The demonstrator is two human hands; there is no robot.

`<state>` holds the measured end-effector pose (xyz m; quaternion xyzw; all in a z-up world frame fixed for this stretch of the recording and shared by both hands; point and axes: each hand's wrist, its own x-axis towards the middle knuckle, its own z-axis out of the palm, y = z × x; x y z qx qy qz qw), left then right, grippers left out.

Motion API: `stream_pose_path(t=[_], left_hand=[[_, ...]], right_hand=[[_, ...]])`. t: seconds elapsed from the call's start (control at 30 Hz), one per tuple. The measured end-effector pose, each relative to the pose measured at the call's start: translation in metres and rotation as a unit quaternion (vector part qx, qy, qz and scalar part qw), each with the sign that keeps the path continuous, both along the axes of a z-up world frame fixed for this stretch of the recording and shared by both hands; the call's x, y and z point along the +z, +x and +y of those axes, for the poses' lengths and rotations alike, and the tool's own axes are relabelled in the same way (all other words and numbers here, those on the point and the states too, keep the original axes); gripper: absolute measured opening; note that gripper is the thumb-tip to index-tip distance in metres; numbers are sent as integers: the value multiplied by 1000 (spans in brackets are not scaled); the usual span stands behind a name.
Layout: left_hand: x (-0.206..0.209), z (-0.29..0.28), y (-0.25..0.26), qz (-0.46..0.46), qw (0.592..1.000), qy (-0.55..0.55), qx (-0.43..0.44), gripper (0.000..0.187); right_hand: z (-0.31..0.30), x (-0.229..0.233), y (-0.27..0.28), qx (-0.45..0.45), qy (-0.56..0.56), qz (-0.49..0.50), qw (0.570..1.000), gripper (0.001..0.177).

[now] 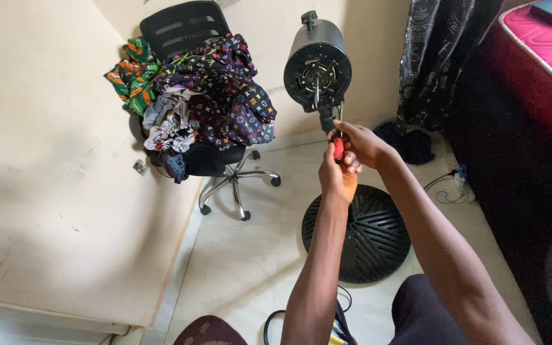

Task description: The person uses a screwdriver to loosen and tighten screws on the rear motor housing of a standing electric fan. They repeatedly adjust the fan head and work on the central shaft area, occasionally moving the fan to a nearby bed to access different parts.

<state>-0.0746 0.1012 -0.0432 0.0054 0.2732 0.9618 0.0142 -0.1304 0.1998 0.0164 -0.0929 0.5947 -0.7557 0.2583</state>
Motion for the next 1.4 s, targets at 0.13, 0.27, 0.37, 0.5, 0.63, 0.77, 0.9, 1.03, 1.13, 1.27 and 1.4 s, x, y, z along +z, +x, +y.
stream_pose_path(t=[0.13,0.27,0.37,0.5,0.63,0.77,0.9,1.03,1.13,1.27,1.4], left_hand=[[-16,11,-4,51,990,130,-14,48],[-5,22,-6,42,998,54,8,51],[3,23,5,12,985,-157,76,48],[15,24,26,101,713,-548,425,53],[25,19,32,62,794,-513,320,47],[16,16,27,38,883,-405,232,40],[2,16,14,25,969,-183,166,28],[-2,19,5,78,990,106,54,27],[5,20,5,55,997,12,60,30],[14,11,14,28,950,-261,170,34],[17,-2,25,106,865,-424,248,35]], right_hand=[[4,-7,9,30,-74,10,997,36],[11,-7,0,-9,-32,11,999,39],[17,-12,-10,-28,38,68,997,40],[7,-18,-18,-83,181,161,967,48],[5,-10,-15,-117,253,287,916,54],[11,-3,-7,-84,286,240,924,60],[19,-6,1,-17,81,104,991,53],[15,-21,5,-3,-85,-4,996,45],[15,-28,-3,-27,-89,-35,995,39],[13,-27,-16,-76,-55,54,994,38],[5,-22,-13,-120,65,84,987,42]])
